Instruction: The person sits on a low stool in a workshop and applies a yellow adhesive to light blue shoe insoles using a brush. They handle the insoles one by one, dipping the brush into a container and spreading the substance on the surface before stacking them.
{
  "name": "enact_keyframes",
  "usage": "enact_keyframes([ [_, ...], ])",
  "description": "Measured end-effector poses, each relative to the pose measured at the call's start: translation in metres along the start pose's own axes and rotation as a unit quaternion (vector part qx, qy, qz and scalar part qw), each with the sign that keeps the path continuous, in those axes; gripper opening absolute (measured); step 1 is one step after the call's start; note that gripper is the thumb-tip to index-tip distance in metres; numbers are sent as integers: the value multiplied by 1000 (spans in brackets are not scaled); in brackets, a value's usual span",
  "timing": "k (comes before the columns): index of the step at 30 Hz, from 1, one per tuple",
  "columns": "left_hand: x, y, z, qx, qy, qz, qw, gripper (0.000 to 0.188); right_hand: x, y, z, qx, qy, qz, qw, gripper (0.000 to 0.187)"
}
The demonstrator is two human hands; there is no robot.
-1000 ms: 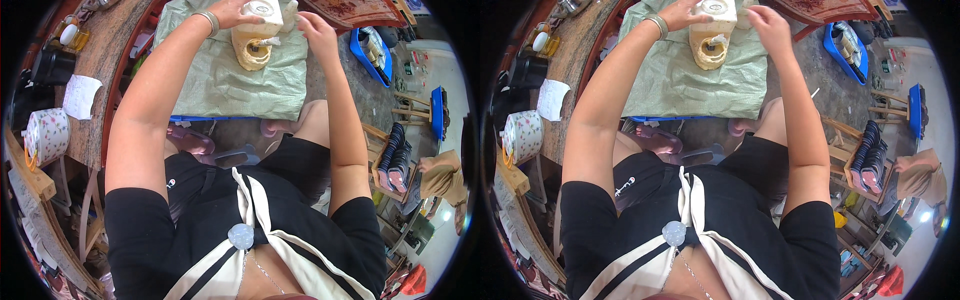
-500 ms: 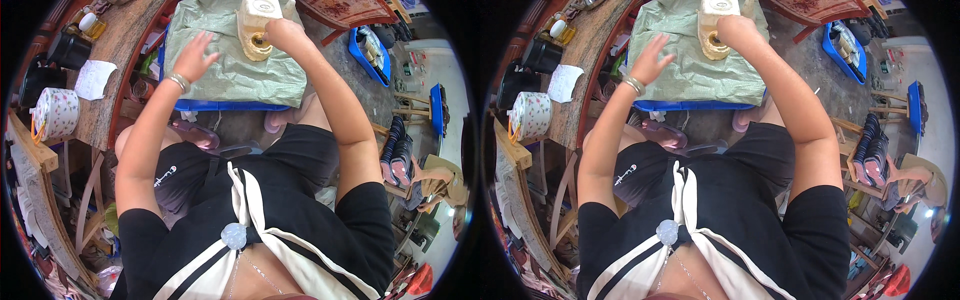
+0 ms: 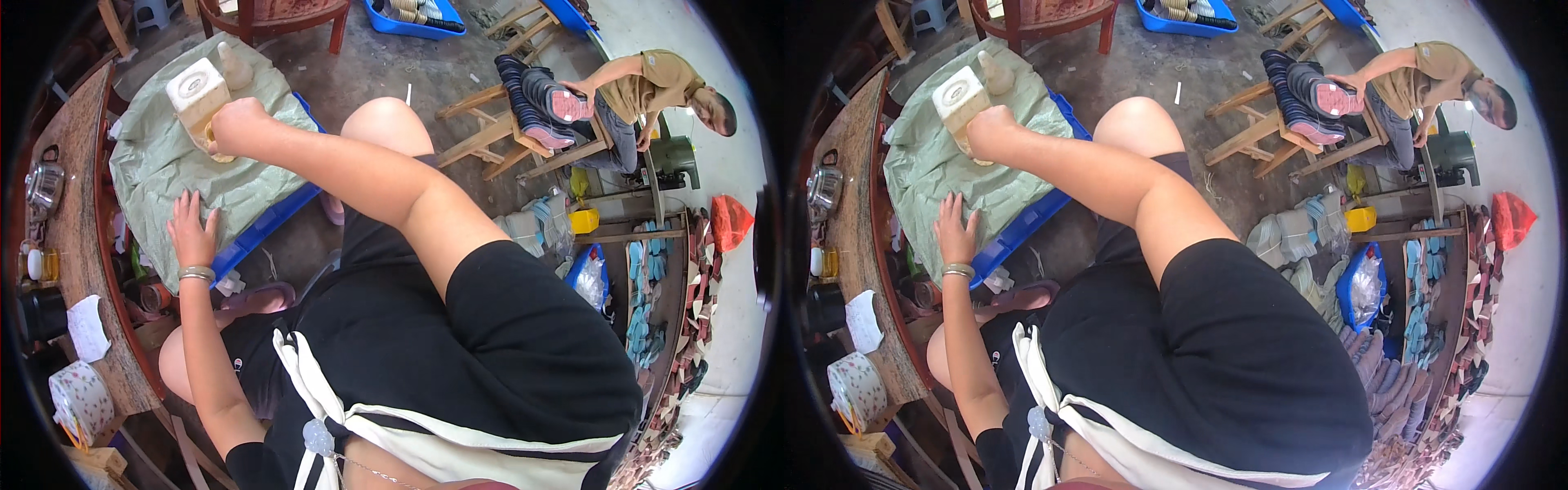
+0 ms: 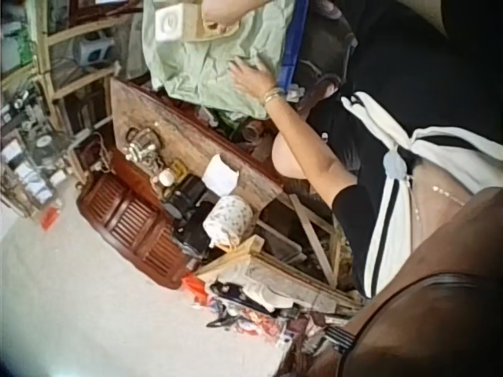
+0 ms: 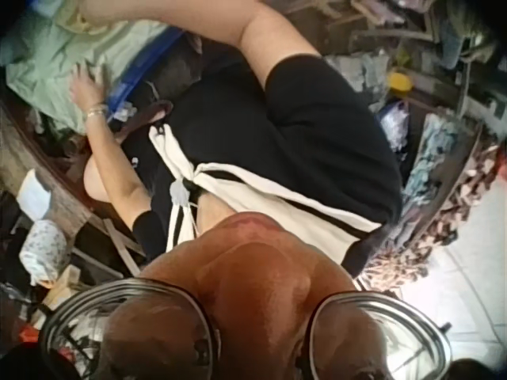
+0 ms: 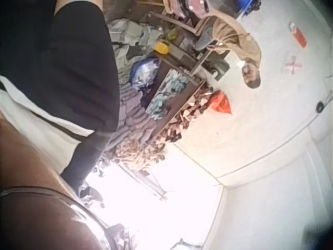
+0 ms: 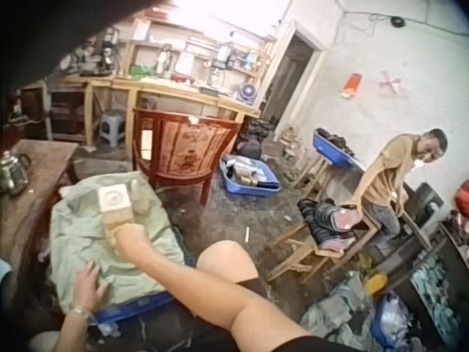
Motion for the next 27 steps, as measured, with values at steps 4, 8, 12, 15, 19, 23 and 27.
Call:
enact_keyframes([
  [4, 2, 7, 5, -13, -9, -20, 1000, 57, 4, 15, 22, -13, -1, -63, 998, 20],
  [8, 1, 2, 5, -7, -44, -37, 998, 60, 4, 25, 28, 26, -39, -76, 996, 16],
  [12, -7, -10, 31, 87, -15, -81, 993, 56, 0, 11, 20, 61, -48, -60, 995, 16],
  [15, 0, -45, 71, 153, 29, -79, 985, 53, 2, 7, 15, 69, -28, -38, 996, 16],
  [19, 22, -78, 127, 169, 80, -3, 982, 56, 8, 5, 7, 84, -10, -9, 996, 16],
  [23, 15, -64, 161, 42, 90, 66, 993, 55, 1, -3, 10, 75, -14, -17, 997, 20],
  [27, 18, -57, 158, 52, 84, 42, 994, 51, 12, -2, 0, 75, -17, -20, 997, 20],
])
Point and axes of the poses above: each hand's wrist, its own z-axis towards the middle knuckle, its own y-axis out of the palm, x = y × z, the point moved 8 cm from there along z, towards the middle knuckle, and after that the axes turned 4 degrees about z, right-handed, at the moved point
